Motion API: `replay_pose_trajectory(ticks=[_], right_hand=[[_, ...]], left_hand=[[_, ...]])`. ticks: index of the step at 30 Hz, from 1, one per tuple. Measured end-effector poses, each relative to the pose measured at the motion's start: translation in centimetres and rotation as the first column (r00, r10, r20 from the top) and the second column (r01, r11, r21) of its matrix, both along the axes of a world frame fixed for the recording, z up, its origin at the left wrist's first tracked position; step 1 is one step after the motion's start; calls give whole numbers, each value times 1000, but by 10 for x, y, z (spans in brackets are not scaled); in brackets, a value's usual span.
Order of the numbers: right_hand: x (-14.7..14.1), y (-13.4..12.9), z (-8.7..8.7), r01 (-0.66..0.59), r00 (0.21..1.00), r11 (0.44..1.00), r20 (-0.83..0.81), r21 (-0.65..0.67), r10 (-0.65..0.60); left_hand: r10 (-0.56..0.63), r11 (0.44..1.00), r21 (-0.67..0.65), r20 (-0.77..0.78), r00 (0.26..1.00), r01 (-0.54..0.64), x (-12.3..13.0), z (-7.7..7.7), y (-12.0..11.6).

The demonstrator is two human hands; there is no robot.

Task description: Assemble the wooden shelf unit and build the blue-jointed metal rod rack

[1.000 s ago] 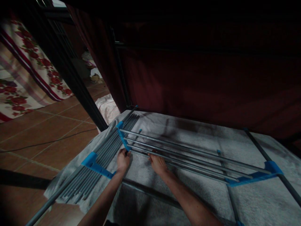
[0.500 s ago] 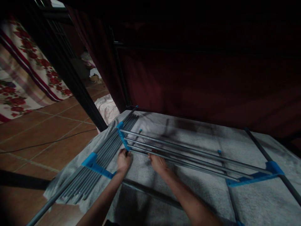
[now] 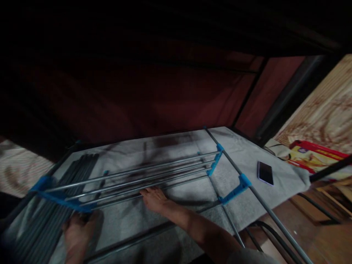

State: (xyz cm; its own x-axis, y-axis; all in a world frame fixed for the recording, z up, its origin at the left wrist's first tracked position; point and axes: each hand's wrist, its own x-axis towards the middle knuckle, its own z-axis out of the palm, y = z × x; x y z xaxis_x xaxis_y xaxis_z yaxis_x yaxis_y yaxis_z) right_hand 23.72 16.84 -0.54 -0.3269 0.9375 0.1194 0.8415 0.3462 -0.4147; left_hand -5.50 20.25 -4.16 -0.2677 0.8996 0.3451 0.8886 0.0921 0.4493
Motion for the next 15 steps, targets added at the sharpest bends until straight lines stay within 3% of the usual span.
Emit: replay_pose_trajectory(ticks=[3, 4, 6, 8, 10, 13, 15], right_hand=[[18, -22, -4, 68, 996, 990, -65, 119, -61], [25, -31, -7, 118, 989, 983, -102, 141, -104], [42, -51, -16, 257, 952, 954, -207, 153, -223], [66, -69, -24, 444, 865, 886, -323, 137, -384], [96, -84, -28, 636, 731, 766, -391, 95, -559], [146, -93, -27, 856, 489, 515, -410, 53, -770], [177, -92, -26, 939, 328, 340, -420, 50, -846]], left_hand=[[144, 990, 32, -120, 982, -141, 11, 6, -19], [109, 993, 69, -187, 976, -97, 20, 9, -27], [-122, 981, 108, -307, 944, 161, 42, 15, -41], [-418, 872, 115, -332, 846, 476, 70, 18, -47], [-581, 756, 127, -323, 747, 642, 97, 15, -42], [-645, 698, 89, -351, 678, 710, 124, 0, -18], [-699, 651, 43, -356, 620, 758, 131, -13, 3]])
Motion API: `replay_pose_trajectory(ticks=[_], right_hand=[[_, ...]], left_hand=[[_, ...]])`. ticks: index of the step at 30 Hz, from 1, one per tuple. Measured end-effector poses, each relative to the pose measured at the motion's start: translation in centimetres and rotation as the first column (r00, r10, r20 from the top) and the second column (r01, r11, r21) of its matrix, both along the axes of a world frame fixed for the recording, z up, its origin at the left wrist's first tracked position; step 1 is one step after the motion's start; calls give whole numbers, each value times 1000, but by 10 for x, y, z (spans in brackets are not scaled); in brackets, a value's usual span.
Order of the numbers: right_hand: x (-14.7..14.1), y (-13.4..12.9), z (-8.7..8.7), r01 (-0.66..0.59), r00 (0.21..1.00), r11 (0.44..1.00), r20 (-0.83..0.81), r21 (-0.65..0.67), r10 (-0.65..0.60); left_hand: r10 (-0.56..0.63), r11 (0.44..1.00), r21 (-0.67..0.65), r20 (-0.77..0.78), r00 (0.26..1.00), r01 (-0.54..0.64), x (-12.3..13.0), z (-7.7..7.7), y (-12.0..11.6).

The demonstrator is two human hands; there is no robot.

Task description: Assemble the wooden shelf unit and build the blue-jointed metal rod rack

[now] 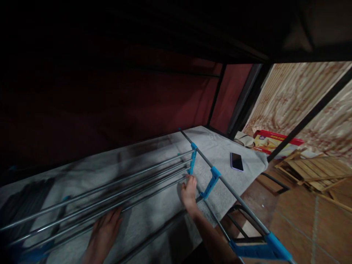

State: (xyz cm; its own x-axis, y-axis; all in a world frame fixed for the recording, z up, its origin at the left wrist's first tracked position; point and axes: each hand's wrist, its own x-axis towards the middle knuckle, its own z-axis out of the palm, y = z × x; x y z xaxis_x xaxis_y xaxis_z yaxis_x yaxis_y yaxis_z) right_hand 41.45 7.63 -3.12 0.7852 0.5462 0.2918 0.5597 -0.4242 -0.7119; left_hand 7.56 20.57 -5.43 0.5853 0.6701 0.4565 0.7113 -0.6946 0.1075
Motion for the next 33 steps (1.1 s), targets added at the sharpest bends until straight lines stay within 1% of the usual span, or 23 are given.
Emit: replay_pose_trajectory(ticks=[1, 2, 4, 6, 7, 12, 17, 22, 29, 33], right_hand=[[13, 1, 0, 59, 998, 998, -8, 5, -59], [25, 3, -1, 83, 996, 997, -22, 5, -82], [41, 5, -5, 50, 997, 999, -61, -3, -50], [50, 8, -10, -9, 996, 1000, -87, -11, 8], [52, 9, -12, -19, 996, 1000, -90, -18, 18], [52, 15, -16, 20, 998, 999, -63, -50, -23], [50, 20, -16, 25, 999, 999, -36, -37, -27], [52, 21, -18, 18, 999, 998, -41, -54, -21], [51, 23, -21, 28, 999, 999, -38, -29, -29], [49, 24, -25, 12, 999, 1000, -38, -7, -12]], left_hand=[[-36, 999, -20, -7, 999, 36, 1, -6, 10], [-66, 997, -37, -2, 998, 65, 0, -11, 19], [-107, 993, -52, 28, 994, 108, -3, -19, 32], [-130, 990, -54, 58, 990, 133, -7, -24, 39], [-138, 988, -58, 70, 988, 142, -8, -25, 40], [-128, 987, -80, 128, 983, 139, -11, -29, 41], [-136, 979, -128, 177, 975, 159, -17, -23, 42], [-138, 976, -145, 171, 976, 163, -20, -19, 44], [-114, 980, -136, 202, 973, 143, -21, -25, 46], [-119, 978, -146, 174, 977, 146, -28, -28, 47]])
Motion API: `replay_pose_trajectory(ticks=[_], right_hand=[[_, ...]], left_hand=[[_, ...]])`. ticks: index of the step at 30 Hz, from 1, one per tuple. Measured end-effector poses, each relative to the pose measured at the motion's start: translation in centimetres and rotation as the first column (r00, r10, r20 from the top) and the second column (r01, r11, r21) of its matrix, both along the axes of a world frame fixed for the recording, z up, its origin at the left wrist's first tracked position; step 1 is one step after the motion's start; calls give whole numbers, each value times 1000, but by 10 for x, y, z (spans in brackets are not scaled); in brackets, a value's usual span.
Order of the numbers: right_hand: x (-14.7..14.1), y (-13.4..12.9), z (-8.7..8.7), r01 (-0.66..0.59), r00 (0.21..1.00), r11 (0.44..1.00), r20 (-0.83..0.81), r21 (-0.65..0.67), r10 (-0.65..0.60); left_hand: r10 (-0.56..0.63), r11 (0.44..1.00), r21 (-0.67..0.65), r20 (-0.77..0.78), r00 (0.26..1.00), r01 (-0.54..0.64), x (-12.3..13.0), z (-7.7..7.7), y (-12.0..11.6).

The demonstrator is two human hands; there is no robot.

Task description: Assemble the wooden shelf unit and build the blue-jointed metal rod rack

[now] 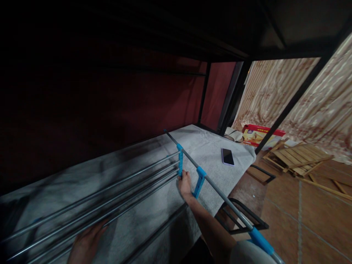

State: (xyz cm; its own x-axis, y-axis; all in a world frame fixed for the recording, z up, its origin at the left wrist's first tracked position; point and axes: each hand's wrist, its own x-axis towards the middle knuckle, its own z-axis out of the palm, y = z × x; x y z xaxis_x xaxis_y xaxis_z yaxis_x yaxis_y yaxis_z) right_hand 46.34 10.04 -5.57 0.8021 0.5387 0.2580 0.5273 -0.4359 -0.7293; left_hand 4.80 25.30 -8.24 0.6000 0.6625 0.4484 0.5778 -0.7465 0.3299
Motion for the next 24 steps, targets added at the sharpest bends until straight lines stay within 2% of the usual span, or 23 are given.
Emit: replay_pose_trajectory(ticks=[8, 17, 20, 24], right_hand=[[-4, 5, -5, 6, 1000, 999, 3, 48, -6], [-5, 5, -9, -16, 1000, 996, 4, 92, 16], [-5, 4, -10, -13, 1000, 995, -2, 94, 14], [-6, 5, -9, -6, 1000, 996, -6, 93, 7]], left_hand=[[18, 1000, 26, -17, 1000, -17, -6, -3, -2], [38, 993, 116, -49, 998, -32, -5, -7, -3], [48, 994, 103, -72, 996, -40, -6, -8, -3], [-5, 998, 65, -48, 999, 8, -7, -9, -1]])
